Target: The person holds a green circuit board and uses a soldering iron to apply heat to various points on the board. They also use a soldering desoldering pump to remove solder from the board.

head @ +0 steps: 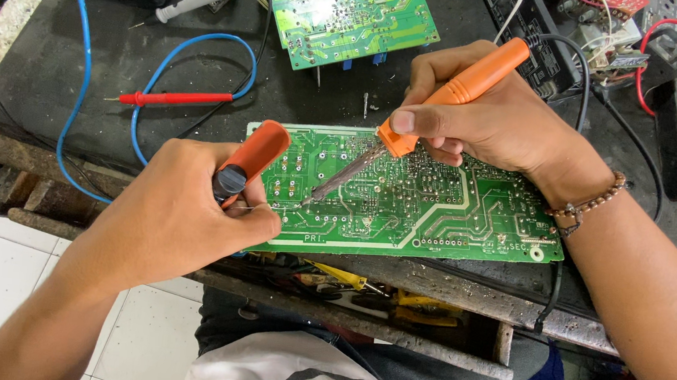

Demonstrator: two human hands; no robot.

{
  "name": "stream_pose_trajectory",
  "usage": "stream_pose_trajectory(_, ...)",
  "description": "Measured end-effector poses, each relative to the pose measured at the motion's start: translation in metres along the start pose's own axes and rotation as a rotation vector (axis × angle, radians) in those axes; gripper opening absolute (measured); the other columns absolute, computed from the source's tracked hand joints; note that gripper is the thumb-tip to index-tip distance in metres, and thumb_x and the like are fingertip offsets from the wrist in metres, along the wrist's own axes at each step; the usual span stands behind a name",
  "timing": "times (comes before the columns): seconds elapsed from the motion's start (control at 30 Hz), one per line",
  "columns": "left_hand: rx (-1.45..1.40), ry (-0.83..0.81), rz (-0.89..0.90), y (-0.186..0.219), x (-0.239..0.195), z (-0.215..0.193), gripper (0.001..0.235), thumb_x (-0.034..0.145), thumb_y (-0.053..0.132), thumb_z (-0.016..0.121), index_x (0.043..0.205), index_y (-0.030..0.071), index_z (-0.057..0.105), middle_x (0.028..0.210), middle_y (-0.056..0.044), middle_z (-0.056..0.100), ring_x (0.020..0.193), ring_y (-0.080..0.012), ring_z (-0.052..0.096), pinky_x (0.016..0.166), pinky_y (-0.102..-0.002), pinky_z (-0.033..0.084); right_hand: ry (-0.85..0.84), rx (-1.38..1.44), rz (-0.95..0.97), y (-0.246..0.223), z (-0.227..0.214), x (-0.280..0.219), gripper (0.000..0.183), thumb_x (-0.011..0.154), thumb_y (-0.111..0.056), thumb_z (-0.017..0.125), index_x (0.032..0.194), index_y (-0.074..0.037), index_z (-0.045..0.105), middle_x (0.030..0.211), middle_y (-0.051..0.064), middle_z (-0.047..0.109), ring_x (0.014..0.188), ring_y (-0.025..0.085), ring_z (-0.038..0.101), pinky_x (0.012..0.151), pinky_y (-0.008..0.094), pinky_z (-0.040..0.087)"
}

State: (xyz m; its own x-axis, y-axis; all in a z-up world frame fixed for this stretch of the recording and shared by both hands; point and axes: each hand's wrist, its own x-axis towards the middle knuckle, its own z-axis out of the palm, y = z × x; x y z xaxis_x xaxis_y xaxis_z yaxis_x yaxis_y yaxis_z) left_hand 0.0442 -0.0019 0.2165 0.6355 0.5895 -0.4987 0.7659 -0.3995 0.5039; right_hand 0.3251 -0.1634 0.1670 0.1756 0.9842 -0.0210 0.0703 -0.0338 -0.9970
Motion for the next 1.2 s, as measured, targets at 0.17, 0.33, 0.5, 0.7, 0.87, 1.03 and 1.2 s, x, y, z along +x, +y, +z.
stream_pose_trajectory(0.17, -0.003, -0.015, -0.001, 0.004, -0.001, -0.002, 0.02, 0.086, 0.023, 0.085, 0.075, 0.011, 0.073, 0.066, -0.003, 0.061, 0.065, -0.0171, 0.047, 0.067, -0.033, 0.044, 0.02, 0.025, 0.022, 0.0, 0.002, 0.0, 0.029, 0.095, -0.019, 0.09, 0.083, -0.002, 0.069, 0.066, 0.009, 0.065, 0.049, 0.009, 0.048, 0.043, 0.022, 0.044)
stream_pose_trajectory(0.33, 0.028, -0.024, 0.001, 0.007, -0.002, -0.004, 0.018, 0.087, 0.024, 0.082, 0.078, 0.012, 0.072, 0.067, -0.002, 0.063, 0.065, -0.017, 0.046, 0.067, -0.034, 0.043, 0.029, 0.001, 0.031, -0.002, 0.003, 0.0, 0.033, 0.094, -0.02, 0.089, 0.079, -0.004, 0.065, 0.068, 0.012, 0.068, 0.048, 0.009, 0.047, 0.043, 0.021, 0.043)
stream_pose_trajectory(0.5, 0.044, -0.057, -0.024, 0.014, -0.002, -0.008, 0.019, 0.088, 0.025, 0.082, 0.081, 0.011, 0.072, 0.068, -0.003, 0.065, 0.063, -0.0184, 0.043, 0.067, -0.033, 0.042, 0.038, 0.003, 0.023, 0.0, 0.003, -0.001, 0.035, 0.095, -0.021, 0.09, 0.078, -0.004, 0.063, 0.066, 0.01, 0.064, 0.049, 0.008, 0.047, 0.043, 0.022, 0.044)
stream_pose_trajectory(0.7, 0.066, -0.053, -0.029, 0.014, 0.0, -0.007, 0.021, 0.089, 0.027, 0.08, 0.078, 0.012, 0.071, 0.07, -0.001, 0.064, 0.069, -0.0182, 0.043, 0.068, -0.035, 0.042, 0.052, 0.032, 0.048, 0.0, 0.003, -0.001, 0.034, 0.094, -0.019, 0.09, 0.079, -0.004, 0.063, 0.062, 0.006, 0.059, 0.049, 0.007, 0.046, 0.043, 0.021, 0.042)
stream_pose_trajectory(0.87, 0.085, -0.048, -0.078, 0.015, 0.0, -0.007, 0.031, 0.096, 0.031, 0.079, 0.078, 0.01, 0.064, 0.065, -0.004, 0.051, 0.064, -0.0201, 0.034, 0.062, -0.036, 0.035, 0.023, -0.003, 0.009, -0.003, 0.004, -0.001, 0.034, 0.097, -0.019, 0.088, 0.08, -0.002, 0.063, 0.073, 0.018, 0.073, 0.048, 0.009, 0.045, 0.042, 0.021, 0.045)
stream_pose_trajectory(1.03, 0.119, -0.067, -0.116, 0.025, -0.002, -0.01, 0.014, 0.091, 0.029, 0.079, 0.087, 0.015, 0.078, 0.07, -0.003, 0.06, 0.065, -0.02, 0.04, 0.067, -0.034, 0.038, 0.014, -0.025, 0.009, -0.003, 0.003, -0.001, 0.033, 0.098, -0.02, 0.087, 0.081, -0.004, 0.063, 0.074, 0.015, 0.071, 0.049, 0.008, 0.046, 0.044, 0.021, 0.046)
stream_pose_trajectory(1.2, 0.19, -0.03, -0.061, -0.003, 0.005, 0.002, 0.012, 0.087, 0.033, 0.08, 0.088, 0.021, 0.079, 0.068, 0.0, 0.069, 0.06, -0.019, 0.042, 0.067, -0.032, 0.043, -0.009, -0.023, -0.019, -0.002, 0.002, 0.0, 0.032, 0.099, -0.022, 0.088, 0.082, -0.005, 0.066, 0.068, 0.01, 0.067, 0.049, 0.008, 0.049, 0.044, 0.02, 0.048)
